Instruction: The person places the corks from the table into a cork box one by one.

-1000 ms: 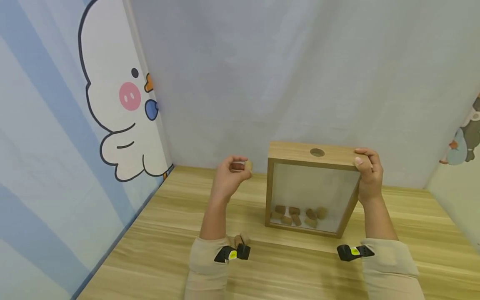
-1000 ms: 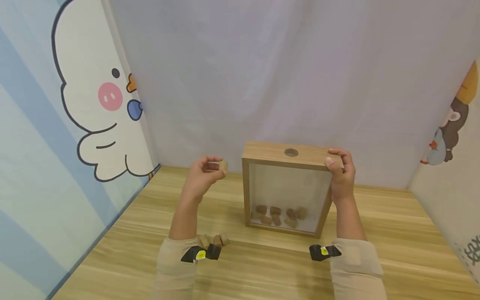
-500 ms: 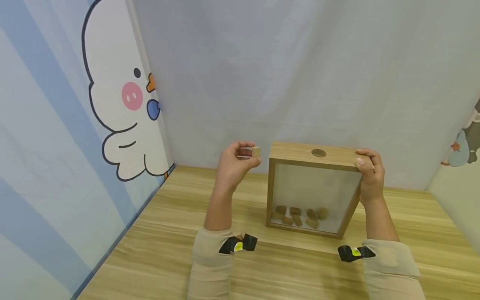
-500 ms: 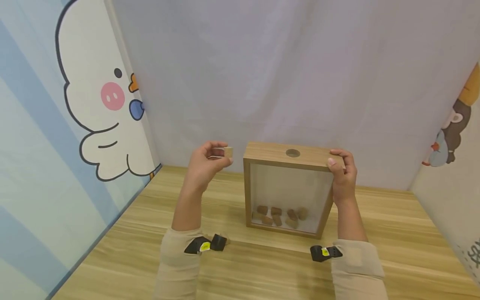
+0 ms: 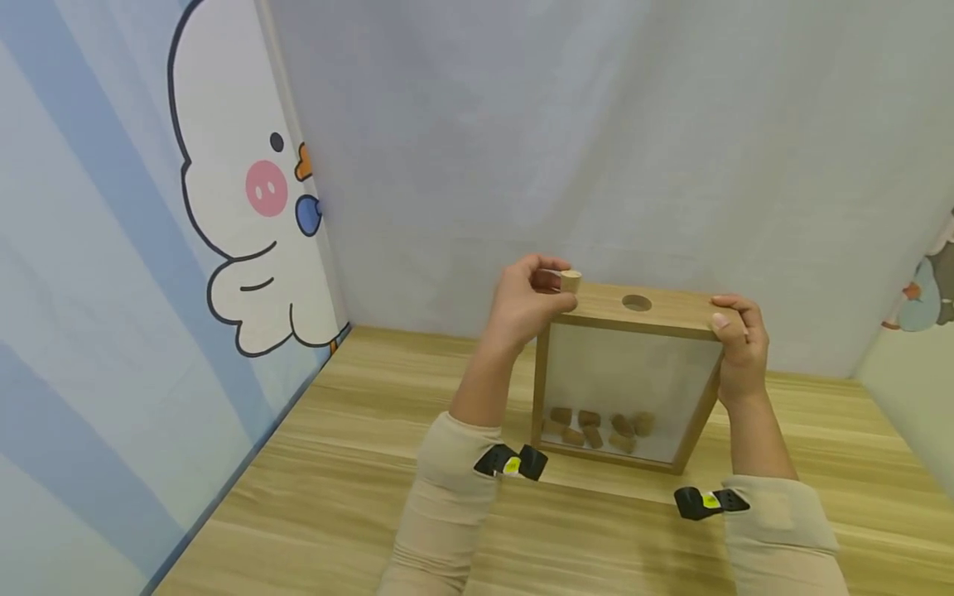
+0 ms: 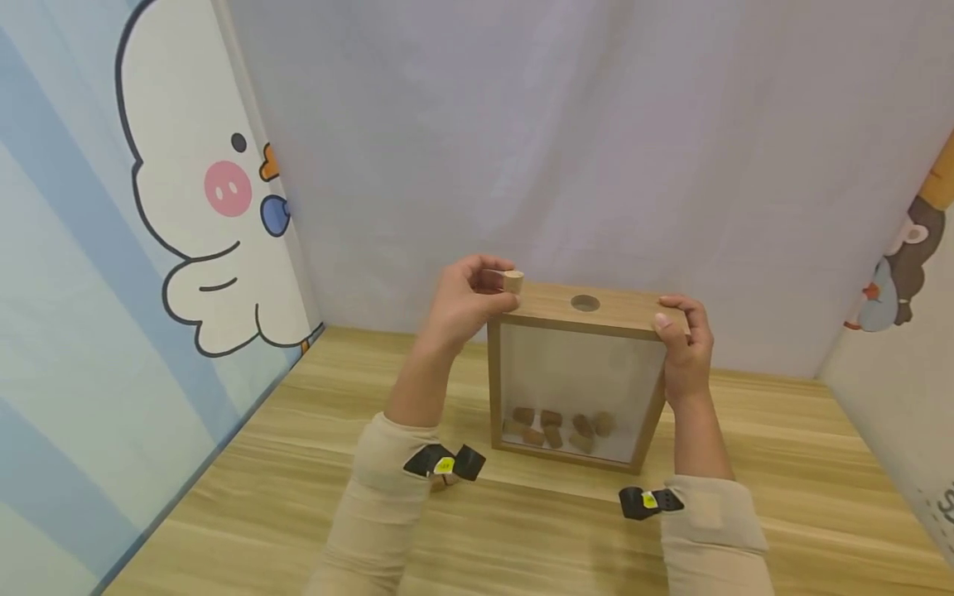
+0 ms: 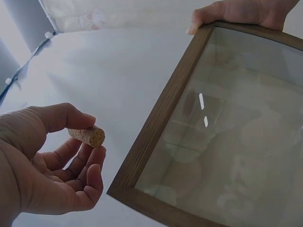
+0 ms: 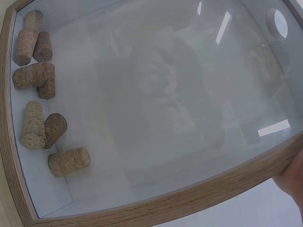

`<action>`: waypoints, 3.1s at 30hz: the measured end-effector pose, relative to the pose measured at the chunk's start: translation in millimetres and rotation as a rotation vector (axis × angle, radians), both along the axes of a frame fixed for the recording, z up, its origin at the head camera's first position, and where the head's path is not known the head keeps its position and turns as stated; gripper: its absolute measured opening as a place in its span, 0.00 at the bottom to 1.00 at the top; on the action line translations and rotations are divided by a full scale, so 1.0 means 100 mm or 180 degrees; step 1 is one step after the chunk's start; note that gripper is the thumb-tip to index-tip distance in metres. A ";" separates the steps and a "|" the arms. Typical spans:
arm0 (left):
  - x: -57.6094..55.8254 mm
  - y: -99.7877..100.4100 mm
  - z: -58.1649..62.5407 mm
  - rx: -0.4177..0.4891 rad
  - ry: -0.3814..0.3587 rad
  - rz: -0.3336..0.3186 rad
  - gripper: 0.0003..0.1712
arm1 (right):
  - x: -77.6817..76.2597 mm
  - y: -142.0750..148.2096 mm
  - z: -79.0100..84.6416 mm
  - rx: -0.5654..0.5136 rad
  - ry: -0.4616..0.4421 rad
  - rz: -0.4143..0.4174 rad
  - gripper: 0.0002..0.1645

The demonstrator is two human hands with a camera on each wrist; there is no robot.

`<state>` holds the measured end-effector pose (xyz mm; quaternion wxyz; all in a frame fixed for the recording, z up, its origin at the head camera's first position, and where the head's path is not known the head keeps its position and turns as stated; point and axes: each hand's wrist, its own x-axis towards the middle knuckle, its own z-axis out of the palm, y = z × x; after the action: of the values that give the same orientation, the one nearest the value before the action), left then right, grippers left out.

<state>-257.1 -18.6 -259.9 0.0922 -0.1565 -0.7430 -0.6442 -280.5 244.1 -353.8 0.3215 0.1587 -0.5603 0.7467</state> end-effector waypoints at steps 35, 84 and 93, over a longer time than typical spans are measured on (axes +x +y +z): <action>-0.31 0.74 0.14 -0.1318 -0.0450 0.0427 0.19 | 0.02 -0.03 -0.04 -0.0004 -0.0139 0.0094 0.11; 0.35 -0.92 -1.26 -0.1590 0.0231 -0.1392 0.28 | -0.01 0.01 0.01 -0.0051 0.0002 0.0080 0.12; 0.31 -1.23 -1.54 -0.1624 -0.0056 -0.1339 0.26 | -0.01 -0.01 -0.02 -0.0035 0.0024 0.0078 0.12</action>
<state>-226.1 -141.2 -413.5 -0.0914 -0.3189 -0.8325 -0.4437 -281.6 242.9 -355.3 0.3154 0.1666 -0.5529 0.7530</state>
